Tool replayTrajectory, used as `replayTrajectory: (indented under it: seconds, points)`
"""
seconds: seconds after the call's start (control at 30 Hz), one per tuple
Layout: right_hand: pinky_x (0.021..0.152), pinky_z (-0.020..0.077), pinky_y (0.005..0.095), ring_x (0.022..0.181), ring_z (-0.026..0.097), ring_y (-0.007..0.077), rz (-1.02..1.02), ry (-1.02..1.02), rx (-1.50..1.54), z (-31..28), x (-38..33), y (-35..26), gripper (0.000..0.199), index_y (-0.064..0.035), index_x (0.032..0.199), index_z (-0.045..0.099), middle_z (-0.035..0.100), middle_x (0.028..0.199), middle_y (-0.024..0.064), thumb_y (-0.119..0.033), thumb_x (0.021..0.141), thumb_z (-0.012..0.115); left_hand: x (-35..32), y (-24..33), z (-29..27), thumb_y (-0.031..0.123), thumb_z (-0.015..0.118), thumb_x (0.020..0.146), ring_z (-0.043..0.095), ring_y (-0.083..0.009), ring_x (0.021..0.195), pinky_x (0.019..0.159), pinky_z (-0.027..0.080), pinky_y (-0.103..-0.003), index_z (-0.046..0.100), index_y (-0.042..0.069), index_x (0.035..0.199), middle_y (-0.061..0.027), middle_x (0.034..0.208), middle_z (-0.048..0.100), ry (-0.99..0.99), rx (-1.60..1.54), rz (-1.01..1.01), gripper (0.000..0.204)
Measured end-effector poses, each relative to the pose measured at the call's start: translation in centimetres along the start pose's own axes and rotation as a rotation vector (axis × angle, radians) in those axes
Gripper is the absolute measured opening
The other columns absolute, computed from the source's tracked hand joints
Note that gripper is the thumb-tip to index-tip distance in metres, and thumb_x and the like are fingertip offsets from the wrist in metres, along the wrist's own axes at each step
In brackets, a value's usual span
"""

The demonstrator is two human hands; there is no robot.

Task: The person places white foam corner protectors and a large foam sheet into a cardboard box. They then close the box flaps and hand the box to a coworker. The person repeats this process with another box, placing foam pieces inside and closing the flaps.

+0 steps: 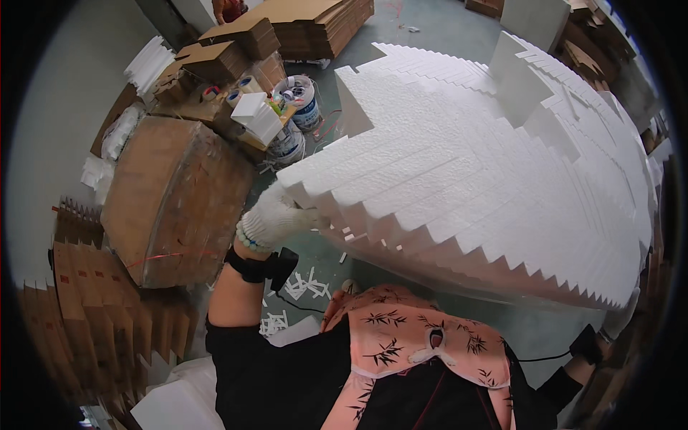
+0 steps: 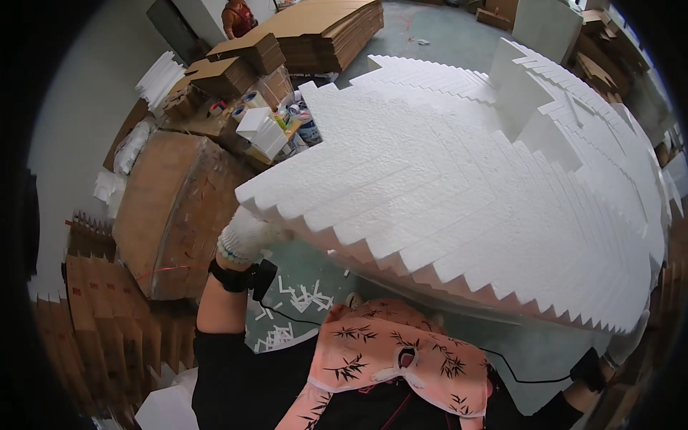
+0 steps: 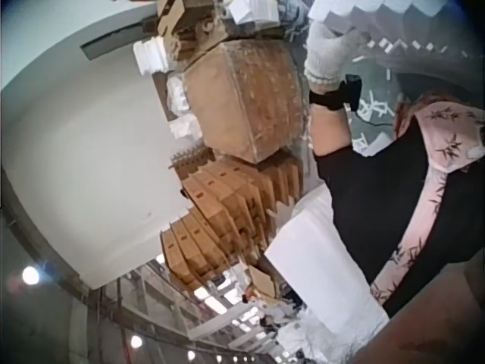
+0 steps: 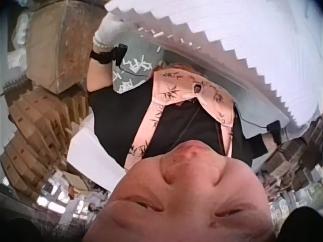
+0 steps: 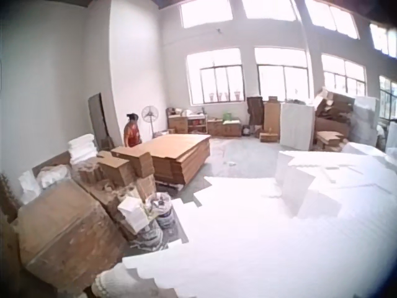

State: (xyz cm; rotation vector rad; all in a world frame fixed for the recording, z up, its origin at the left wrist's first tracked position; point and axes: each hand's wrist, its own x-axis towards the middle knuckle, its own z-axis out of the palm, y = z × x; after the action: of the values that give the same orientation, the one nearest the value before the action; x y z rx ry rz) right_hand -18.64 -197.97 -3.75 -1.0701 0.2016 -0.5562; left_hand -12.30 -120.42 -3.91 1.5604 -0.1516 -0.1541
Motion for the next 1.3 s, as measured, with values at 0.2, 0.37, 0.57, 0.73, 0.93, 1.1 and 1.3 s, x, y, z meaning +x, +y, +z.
replayTrajectory:
  seconds: [0.2, 0.37, 0.57, 0.73, 0.93, 1.1, 1.3]
  points:
    - [0.118, 0.0296, 0.0400, 0.141, 0.041, 0.0241, 0.087, 0.234, -0.019, 2.9, 0.8, 5.7, 0.056, 0.0001, 0.153, 0.038, 0.043, 0.154, 0.0122, -0.035, 0.108, 0.040, 4.4, -2.9, -3.1, 0.007, 0.076, 0.084, 0.067, -0.0154, 0.099, 0.086, 0.055, -0.033, 0.059, 0.003, 0.133, -0.0075, 0.116, 0.071, -0.226, -0.071, -0.140, 0.052]
    - [0.116, 0.0334, 0.0371, 0.137, 0.045, 0.0255, -0.160, 0.008, -0.896, -3.0, 0.9, 6.6, 0.052, 0.0005, 0.149, 0.043, 0.047, 0.150, 0.0144, -0.028, 0.106, 0.047, 6.2, -6.1, -3.7, 0.034, 0.078, 0.081, 0.069, -0.0336, 0.097, 0.087, 0.055, -0.038, 0.063, 0.004, 0.126, -0.0203, 0.110, 0.071, -0.392, 0.584, 0.017, 0.056]
    - [0.121, 0.0286, 0.0409, 0.148, 0.033, 0.0303, -0.064, 0.453, -0.458, 1.7, -6.3, 7.5, 0.068, -0.0045, 0.159, 0.027, 0.031, 0.163, 0.0158, -0.044, 0.106, 0.045, 5.5, -5.5, -7.6, 0.024, 0.085, 0.068, 0.066, -0.0357, 0.108, 0.092, 0.054, -0.039, 0.057, 0.002, 0.135, -0.0236, 0.124, 0.064, -0.348, 0.633, 0.308, 0.076]
    - [0.119, 0.0312, 0.0448, 0.147, 0.035, 0.0354, 0.031, 0.686, -0.742, -2.1, -14.9, 6.3, 0.071, -0.0030, 0.158, 0.029, 0.033, 0.162, 0.0188, -0.043, 0.103, 0.050, 5.6, -6.5, -16.1, 0.026, 0.084, 0.073, 0.061, -0.0392, 0.119, 0.102, 0.049, -0.043, 0.060, 0.000, 0.132, -0.0249, 0.130, 0.062, -0.376, 0.579, 0.704, 0.069]
    - [0.055, 0.0465, 0.0442, 0.059, 0.056, 0.0238, 0.516, 0.902, -0.792, 1.7, -31.9, 20.9, 0.020, -0.0091, 0.080, 0.056, 0.056, 0.070, 0.0064, -0.024, 0.092, 0.052, 1.4, -11.5, -34.5, 0.023, 0.079, 0.081, 0.062, -0.0359, 0.120, 0.105, 0.048, -0.042, 0.064, -0.002, 0.129, -0.0220, 0.129, 0.065, -0.250, 0.402, 0.399, 0.056]
    - [0.063, 0.0582, 0.0430, 0.070, 0.072, 0.0313, 1.280, -0.192, -1.620, 16.3, -40.8, 40.9, 0.032, 0.0001, 0.102, 0.070, 0.073, 0.087, 0.0190, -0.025, 0.098, 0.052, -3.5, -21.3, -45.8, 0.026, 0.075, 0.086, 0.066, -0.0324, 0.115, 0.101, 0.050, -0.040, 0.066, -0.001, 0.126, -0.0201, 0.123, 0.069, -0.107, 0.526, -0.092, 0.050]
    - [0.075, 0.0521, 0.0433, 0.079, 0.067, 0.0341, 1.073, -0.776, -1.465, 41.8, -44.3, 51.6, 0.046, -0.0072, 0.109, 0.073, 0.073, 0.092, 0.0173, -0.042, 0.086, 0.054, 7.6, -22.1, -50.5, 0.033, 0.072, 0.088, 0.067, -0.0328, 0.111, 0.097, 0.052, -0.040, 0.069, 0.005, 0.122, -0.0165, 0.119, 0.071, -0.473, 0.765, -0.117, 0.045]
